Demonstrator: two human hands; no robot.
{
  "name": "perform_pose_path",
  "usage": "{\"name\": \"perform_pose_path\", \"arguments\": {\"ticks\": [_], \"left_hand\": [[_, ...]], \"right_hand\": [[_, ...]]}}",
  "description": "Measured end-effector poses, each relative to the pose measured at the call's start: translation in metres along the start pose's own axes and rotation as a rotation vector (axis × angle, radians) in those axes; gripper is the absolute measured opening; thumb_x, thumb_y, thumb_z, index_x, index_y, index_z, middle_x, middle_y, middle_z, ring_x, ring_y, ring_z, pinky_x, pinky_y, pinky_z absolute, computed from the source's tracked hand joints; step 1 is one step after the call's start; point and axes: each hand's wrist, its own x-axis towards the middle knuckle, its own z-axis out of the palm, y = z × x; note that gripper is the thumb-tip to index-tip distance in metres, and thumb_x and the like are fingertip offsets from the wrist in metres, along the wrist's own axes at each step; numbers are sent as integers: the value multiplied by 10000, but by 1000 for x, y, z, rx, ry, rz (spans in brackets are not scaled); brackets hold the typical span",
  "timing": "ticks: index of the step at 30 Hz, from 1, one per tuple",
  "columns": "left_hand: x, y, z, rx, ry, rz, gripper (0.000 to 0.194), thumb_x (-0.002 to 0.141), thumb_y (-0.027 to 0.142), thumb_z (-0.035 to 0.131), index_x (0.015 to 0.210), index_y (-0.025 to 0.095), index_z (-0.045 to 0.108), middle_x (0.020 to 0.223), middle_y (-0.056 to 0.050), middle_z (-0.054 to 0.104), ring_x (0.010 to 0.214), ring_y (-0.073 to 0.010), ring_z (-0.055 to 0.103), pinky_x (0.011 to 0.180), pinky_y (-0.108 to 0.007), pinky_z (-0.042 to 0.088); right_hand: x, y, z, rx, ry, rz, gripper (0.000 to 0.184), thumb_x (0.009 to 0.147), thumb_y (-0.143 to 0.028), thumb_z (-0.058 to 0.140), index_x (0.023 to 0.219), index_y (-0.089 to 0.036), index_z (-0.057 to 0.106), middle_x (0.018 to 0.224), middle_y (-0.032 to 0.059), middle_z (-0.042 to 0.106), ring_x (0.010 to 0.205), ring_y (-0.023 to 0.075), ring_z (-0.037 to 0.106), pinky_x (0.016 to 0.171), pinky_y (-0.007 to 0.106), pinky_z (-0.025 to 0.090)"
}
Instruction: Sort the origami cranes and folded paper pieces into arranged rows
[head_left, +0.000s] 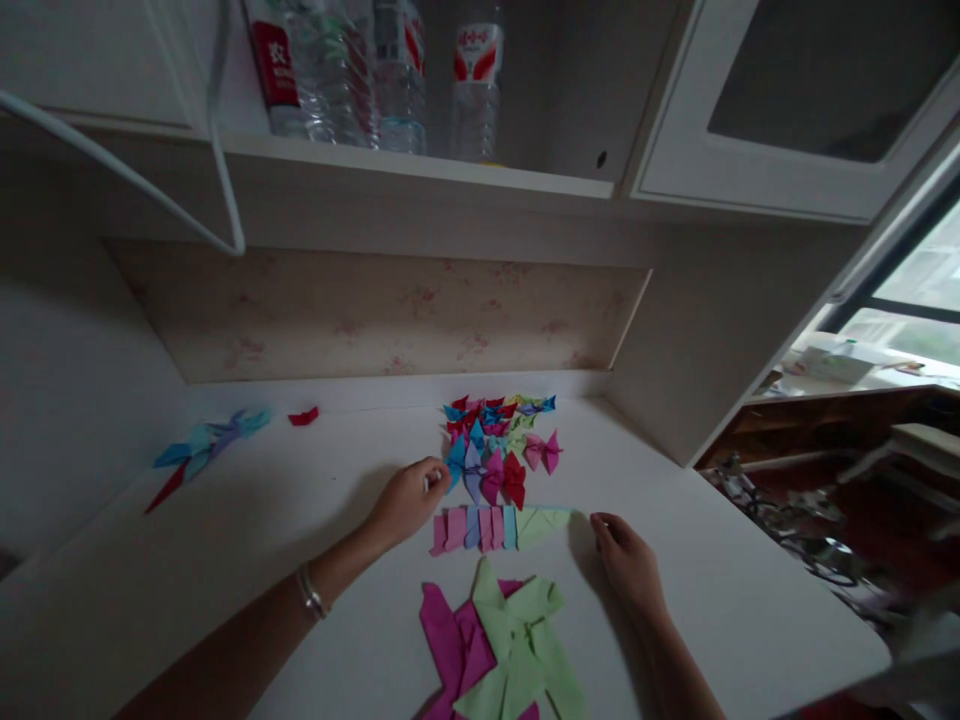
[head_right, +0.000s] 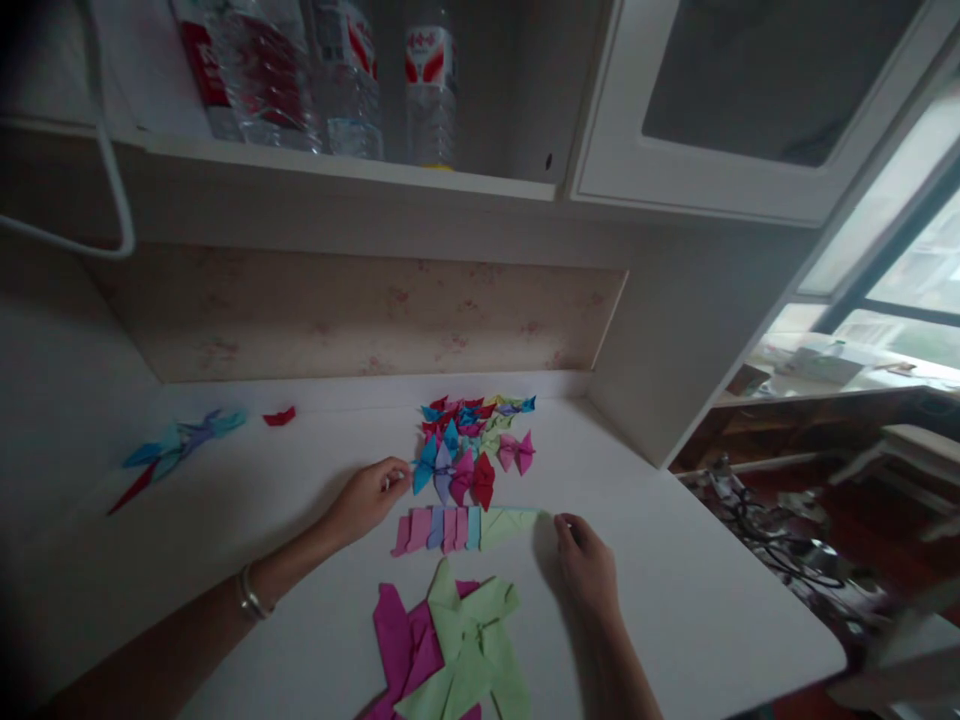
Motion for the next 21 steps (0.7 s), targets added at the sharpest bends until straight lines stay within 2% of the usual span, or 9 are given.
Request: {"name": "perform_pose_path", "arguments": {"ticks": [3,6,9,12,14,17,19,21], "left_hand": [[-39,-32,-15,-79,32,-160,208,850,355,454,805,204,589,549,64,463,519,-115,458,509,-213,309],[-76,-58,-28,-198,77,-296,215,812,398,488,734,203,532,574,67,420,552,-119,435,526,-216,308],[-104,-74,-41,-305,63,-411,290,777,430,513,617,208,418,575,71,353,556,-111,386,540,-220,301],[-117,-80,-51,-383,11,-510,348,762,461,518,583,213,352,551,80,279,524,-99,314,514,-226,248],[-119,-80,-54,-428,1,-540,364,754,470,525,577,214,336,542,85,257,515,-94,284,503,-230,218],[-116,-80,-56,-460,-16,-539,370,747,453,536,561,210,327,537,86,240,517,-91,262,501,-240,190],[-115,-81,-56,-461,-32,-532,366,749,430,535,547,208,326,535,85,239,521,-90,262,505,-246,186],[-116,-82,-56,-448,-47,-524,364,749,407,538,531,204,329,532,81,249,529,-90,273,511,-247,193]], "right_hand": [[1,-1,0,-9,6,19,522,754,-606,449,913,-169,688,624,30,649,645,221,603,610,299,430],[3,3,0,18,25,44,547,718,-627,485,907,-159,695,625,32,642,636,216,594,601,300,432],[7,6,-2,146,9,110,532,659,-619,578,899,-158,694,652,32,647,634,200,591,579,283,443],[11,-5,-7,344,-53,203,508,564,-579,687,873,-176,696,730,36,667,639,181,597,550,255,465],[9,-27,-6,416,-116,215,474,545,-554,725,858,-199,699,821,36,674,672,169,603,564,241,480],[-4,-82,11,388,-307,115,406,635,-549,710,865,-215,696,803,21,641,654,136,568,541,214,451],[-16,-128,36,301,-521,-17,383,750,-556,626,856,-192,680,623,-14,538,528,104,463,451,206,354],[-26,-173,71,201,-724,-150,376,797,-542,581,796,-174,658,583,-29,483,504,97,413,448,216,318]]}}
